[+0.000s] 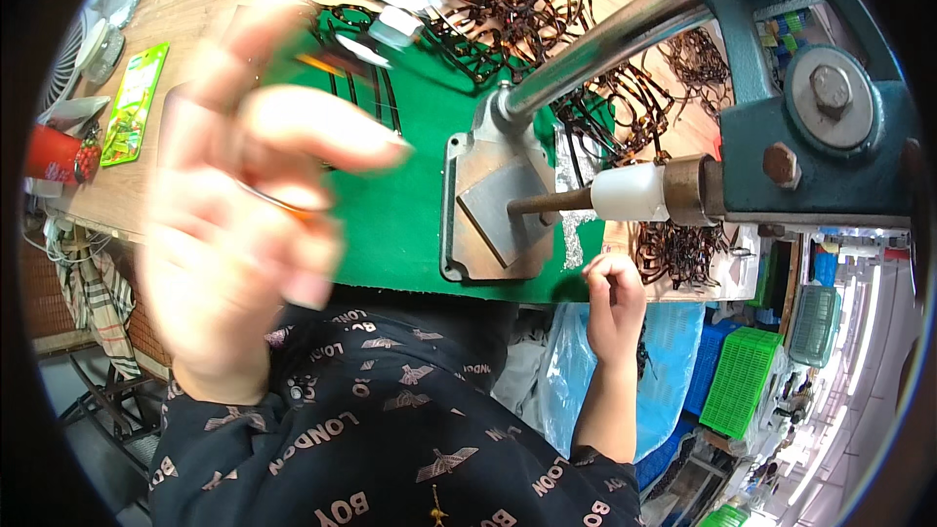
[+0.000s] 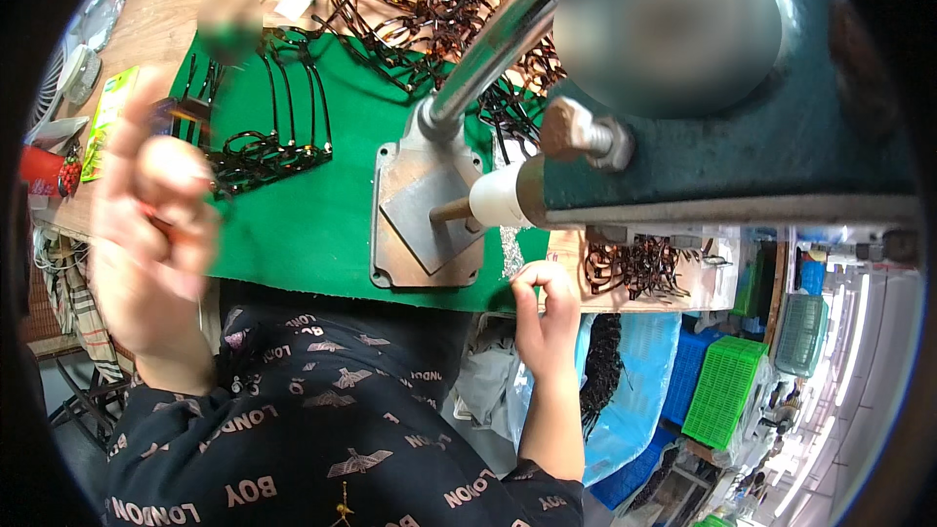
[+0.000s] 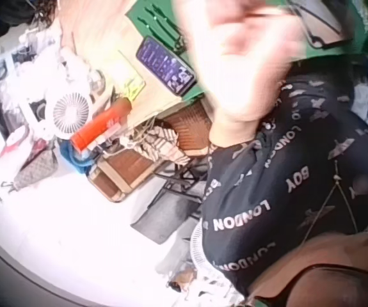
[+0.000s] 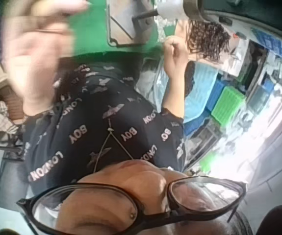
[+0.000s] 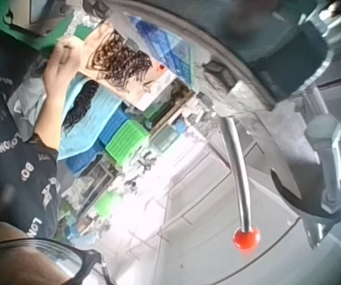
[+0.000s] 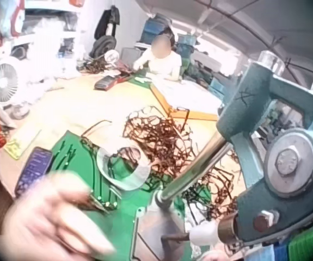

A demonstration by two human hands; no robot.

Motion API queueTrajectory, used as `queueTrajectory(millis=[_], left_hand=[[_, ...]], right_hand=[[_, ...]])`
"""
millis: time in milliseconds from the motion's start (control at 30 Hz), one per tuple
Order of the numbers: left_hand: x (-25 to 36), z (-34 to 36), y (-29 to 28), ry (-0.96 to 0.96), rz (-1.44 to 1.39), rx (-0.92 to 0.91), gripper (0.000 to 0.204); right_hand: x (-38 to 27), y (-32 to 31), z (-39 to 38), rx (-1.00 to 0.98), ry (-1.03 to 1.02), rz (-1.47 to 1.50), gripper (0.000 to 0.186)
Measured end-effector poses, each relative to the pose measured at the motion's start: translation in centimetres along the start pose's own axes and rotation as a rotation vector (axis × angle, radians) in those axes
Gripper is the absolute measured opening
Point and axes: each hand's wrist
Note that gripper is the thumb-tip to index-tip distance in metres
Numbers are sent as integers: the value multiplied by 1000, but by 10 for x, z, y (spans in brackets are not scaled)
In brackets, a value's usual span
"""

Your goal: The person moves a pile of eyeglass frames from a cloth to a workbench and then uses a heating tool to warm and adjust the frames one by one. The person repeatedly picks up frames, applies heat to the temples, and bends them into shape before placing them on the table.

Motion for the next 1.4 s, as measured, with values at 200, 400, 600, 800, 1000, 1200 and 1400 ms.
queueTrajectory(millis=[200,400,600,800,1000,1200,1400], left_hand=[[-39,-20,16,-123,275,-185,61],[-37,-17,15,-380,-349,31,56],[-35,-16,18,-556,-700,-32,77],[-49,-19,16,-349,-182,-324,76],[-55,-21,15,-276,-71,-306,77],[-54,-18,15,-209,94,-317,77],[-51,-19,21,-205,143,-237,74]], right_hand=[[-86,-6,14,16,-323,140,11],[-93,-3,20,3,-408,175,9],[-104,0,23,32,-411,218,10],[-122,-1,30,26,-500,199,10],[-124,3,32,43,-566,116,10],[-125,3,34,39,-633,33,10],[-123,3,34,40,-623,20,11]])
Point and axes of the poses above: each hand's wrist, its own z-axis towards the middle knuckle, its own y-axis out of the palm, x = y × z, and after that the axes turned 15 degrees about -z, right-handed
